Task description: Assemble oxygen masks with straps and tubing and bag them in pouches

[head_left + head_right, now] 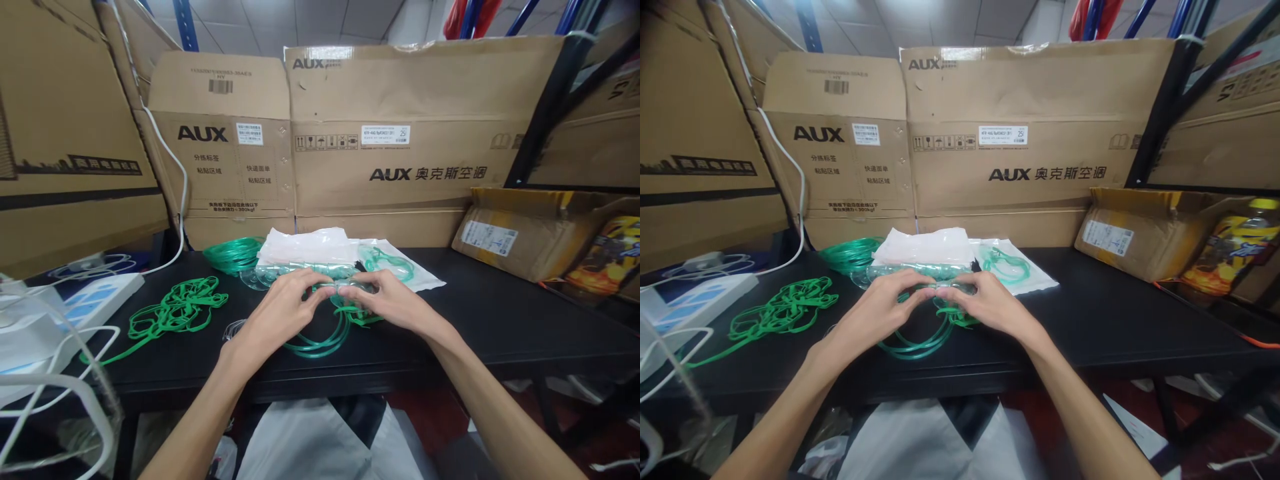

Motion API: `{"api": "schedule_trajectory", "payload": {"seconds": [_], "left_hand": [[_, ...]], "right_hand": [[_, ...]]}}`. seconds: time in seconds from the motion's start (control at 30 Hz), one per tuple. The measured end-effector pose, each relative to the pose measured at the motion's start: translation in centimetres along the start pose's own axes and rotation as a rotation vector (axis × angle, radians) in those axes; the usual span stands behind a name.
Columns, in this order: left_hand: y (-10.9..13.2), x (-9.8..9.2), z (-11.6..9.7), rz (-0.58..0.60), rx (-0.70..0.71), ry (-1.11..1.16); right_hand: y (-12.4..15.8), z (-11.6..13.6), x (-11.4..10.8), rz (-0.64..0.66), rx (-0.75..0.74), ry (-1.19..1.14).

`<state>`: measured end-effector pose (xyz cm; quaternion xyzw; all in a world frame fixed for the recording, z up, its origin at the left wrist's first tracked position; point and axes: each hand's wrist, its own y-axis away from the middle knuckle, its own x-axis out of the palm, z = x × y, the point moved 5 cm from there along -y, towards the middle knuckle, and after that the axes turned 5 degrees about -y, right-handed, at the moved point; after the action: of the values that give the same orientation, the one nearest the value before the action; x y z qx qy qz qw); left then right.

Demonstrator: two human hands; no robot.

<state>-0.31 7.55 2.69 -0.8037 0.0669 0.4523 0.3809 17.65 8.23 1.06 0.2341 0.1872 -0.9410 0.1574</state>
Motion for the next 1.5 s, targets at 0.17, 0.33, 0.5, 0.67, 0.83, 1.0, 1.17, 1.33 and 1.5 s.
{"api": "schedule_trajectory", "payload": {"seconds": [0.17, 0.33, 0.5, 0.67, 0.83, 1.0, 1.17, 1.33, 1.5], "left_hand": [[0.1, -0.4, 0.0, -0.020, -0.002, 0.023], [0.2, -0.3, 0.0, -0.051, 0.023, 0.004], [0.4, 0.4, -0.2, -0.064, 0.082, -0.053], [0.5, 0.6, -0.8, -0.031, 0.104, -0.192], [0.5, 0.4, -0.8, 0.002, 0.084, -0.204], [0.5, 0.3, -0.1, 0.027, 0.041, -0.152], [0.7, 0.3, 0.6, 0.151, -0.026, -0.078], [1.6, -0.7, 1.5, 0.247, -0.053, 0.013], [3.3, -2.2, 2.2, 0.348, -0.041, -0.013]], "right_hand": [[0.0, -0.7, -0.5, 0.003, 0.056, 0.031], [0.2, -0.4, -0.4, 0.038, 0.047, 0.055], [0.1, -0.2, -0.4, 0.053, 0.000, 0.044], [0.0, -0.3, -0.2, 0.061, -0.004, 0.066], [0.0, 0.2, 0.2, 0.019, -0.046, 0.128], [0.1, 0.7, 0.4, -0.035, -0.073, 0.243], [0.2, 0.4, 0.2, -0.031, -0.133, 0.241], [-0.1, -0.1, 0.3, 0.034, -0.208, 0.236], [1.2, -0.5, -0.2, 0.121, -0.188, 0.299]]}}
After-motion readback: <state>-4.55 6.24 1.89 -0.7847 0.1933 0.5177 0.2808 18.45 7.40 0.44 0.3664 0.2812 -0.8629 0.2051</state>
